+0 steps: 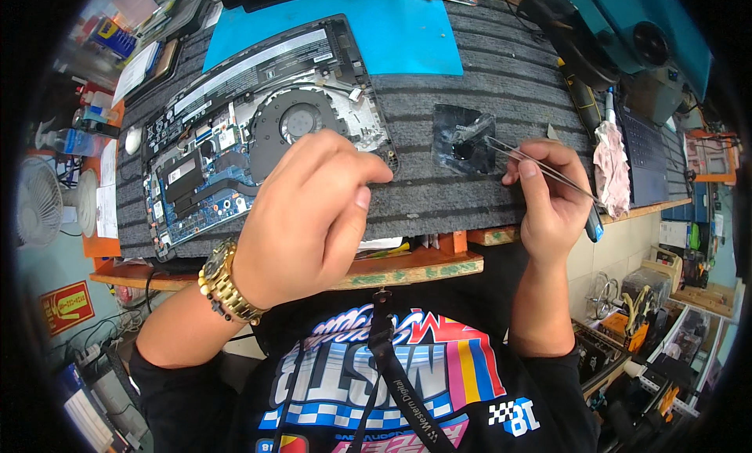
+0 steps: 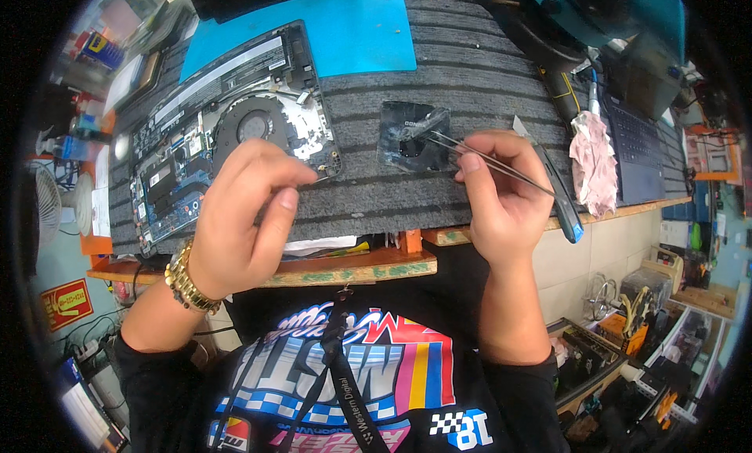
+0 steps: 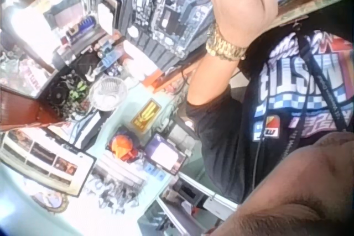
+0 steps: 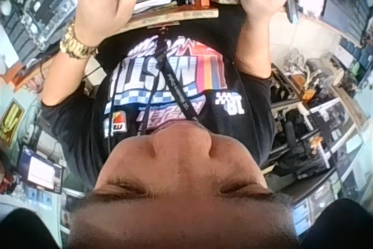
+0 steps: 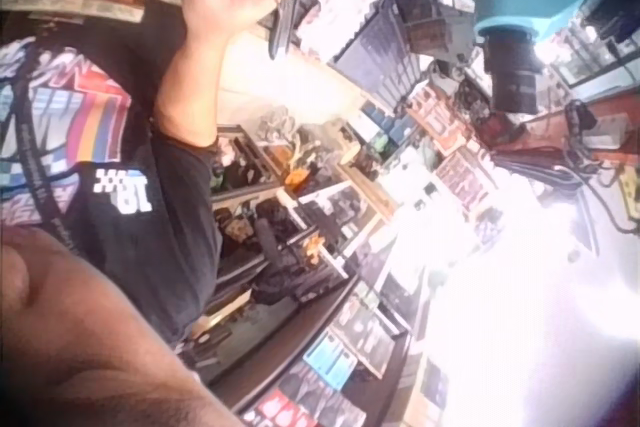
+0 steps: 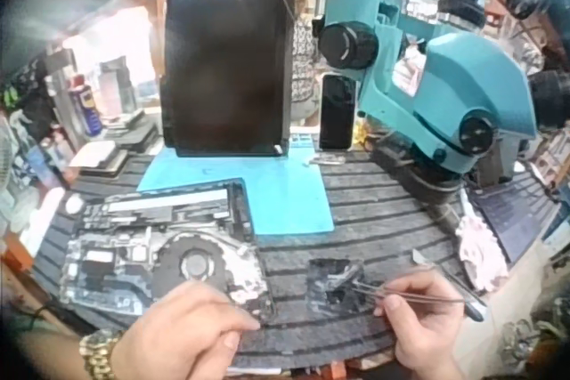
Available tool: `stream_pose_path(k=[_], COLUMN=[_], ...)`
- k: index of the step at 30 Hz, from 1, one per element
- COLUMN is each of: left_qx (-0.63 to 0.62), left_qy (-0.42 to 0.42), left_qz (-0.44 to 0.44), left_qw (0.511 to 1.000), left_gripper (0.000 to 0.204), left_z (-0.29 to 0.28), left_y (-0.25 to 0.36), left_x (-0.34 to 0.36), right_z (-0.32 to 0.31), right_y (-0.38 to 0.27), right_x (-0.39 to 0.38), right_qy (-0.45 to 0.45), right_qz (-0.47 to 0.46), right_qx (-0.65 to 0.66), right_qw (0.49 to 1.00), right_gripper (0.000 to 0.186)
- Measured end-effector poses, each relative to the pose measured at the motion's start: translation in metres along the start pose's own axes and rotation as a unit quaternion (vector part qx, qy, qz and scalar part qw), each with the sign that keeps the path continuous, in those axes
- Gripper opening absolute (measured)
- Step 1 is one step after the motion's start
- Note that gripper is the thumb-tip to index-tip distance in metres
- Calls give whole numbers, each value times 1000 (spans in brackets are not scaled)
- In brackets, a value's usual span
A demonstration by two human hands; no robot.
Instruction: The person performs a repair on a laptop motherboard by using tweezers and a small tool to adjust internal components. The person applies a small amount of substance with a cotton swab, picks up a small part with tweezers, and uses pliers to trim a wire before re-placing the component on the board.
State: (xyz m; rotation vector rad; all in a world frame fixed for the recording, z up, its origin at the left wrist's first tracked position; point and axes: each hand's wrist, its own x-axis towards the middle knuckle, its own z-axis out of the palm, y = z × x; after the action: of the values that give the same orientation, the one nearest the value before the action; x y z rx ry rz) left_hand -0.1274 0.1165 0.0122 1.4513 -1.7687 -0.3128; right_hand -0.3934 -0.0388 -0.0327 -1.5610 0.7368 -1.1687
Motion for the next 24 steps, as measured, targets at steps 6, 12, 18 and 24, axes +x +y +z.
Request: stream_pose_path(k=[6,12,18,24], left_qx=[17,44,47,-195], left_qy=[-25,-42,9,166], left_qz=[-46,-37,-51,-149], left_qw=[998,997,998,955], left_gripper=[31,12,8,18], left_z=[-6,-15,-27,-11], left_y=[4,-5,5,-8], left_x=[-1,0,15,28], right_z=[-3,0,4,8], right_y=[9,2,1,-1], right_x=[-7,-7,-6,-4], right_qy=[-15,-38,-64,-82], right_qz=[-104,-191,-246,-275], right_qx=[-83,-201,-253,-278], right_qw=[991,960,934,917], right_gripper=[18,18,22,22])
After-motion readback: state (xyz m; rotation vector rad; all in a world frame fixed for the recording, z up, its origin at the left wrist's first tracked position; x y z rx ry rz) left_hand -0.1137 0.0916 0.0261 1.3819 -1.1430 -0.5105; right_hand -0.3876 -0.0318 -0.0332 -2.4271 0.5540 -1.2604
